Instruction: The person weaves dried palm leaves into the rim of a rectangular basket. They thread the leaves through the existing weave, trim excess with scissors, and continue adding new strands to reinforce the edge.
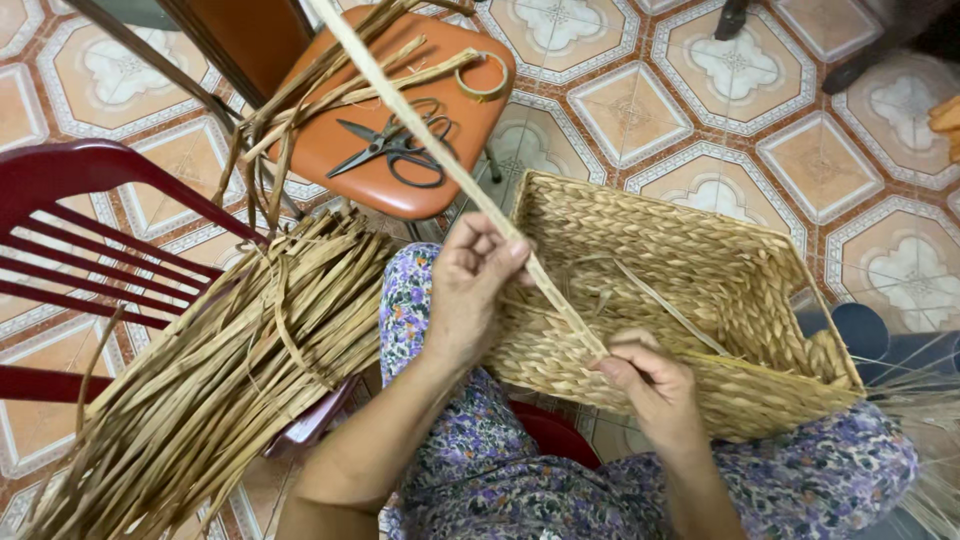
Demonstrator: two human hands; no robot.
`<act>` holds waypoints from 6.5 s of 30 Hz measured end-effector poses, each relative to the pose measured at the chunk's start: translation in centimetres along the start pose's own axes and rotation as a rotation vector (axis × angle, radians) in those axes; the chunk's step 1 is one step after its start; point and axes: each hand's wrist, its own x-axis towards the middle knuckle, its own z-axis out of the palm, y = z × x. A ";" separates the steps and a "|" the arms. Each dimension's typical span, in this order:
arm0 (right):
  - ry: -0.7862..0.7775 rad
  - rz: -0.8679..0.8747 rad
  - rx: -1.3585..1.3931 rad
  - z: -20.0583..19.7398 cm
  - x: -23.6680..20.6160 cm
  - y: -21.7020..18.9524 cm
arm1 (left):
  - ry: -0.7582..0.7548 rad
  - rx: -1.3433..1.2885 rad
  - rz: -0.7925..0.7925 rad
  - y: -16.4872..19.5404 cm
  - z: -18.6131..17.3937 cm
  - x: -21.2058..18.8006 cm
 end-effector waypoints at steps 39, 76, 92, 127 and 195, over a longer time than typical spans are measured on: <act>-0.038 0.630 -0.107 0.3 -2.2 -0.4 | 0.534 1.810 0.341 10.9 -20.8 15.7; -0.042 -0.156 -0.314 -0.5 -4.7 -8.0 | 0.015 0.478 -0.096 5.5 -11.9 10.3; -0.199 -0.365 -0.598 -0.3 -7.0 -8.9 | -0.538 0.649 -0.883 1.4 -1.8 -10.5; 0.271 0.130 0.313 -3.6 -6.5 -3.9 | -0.716 0.683 0.078 3.0 5.0 -13.8; 0.220 0.152 0.381 1.7 -9.4 -1.5 | -0.282 0.294 -0.514 -6.7 5.6 -9.0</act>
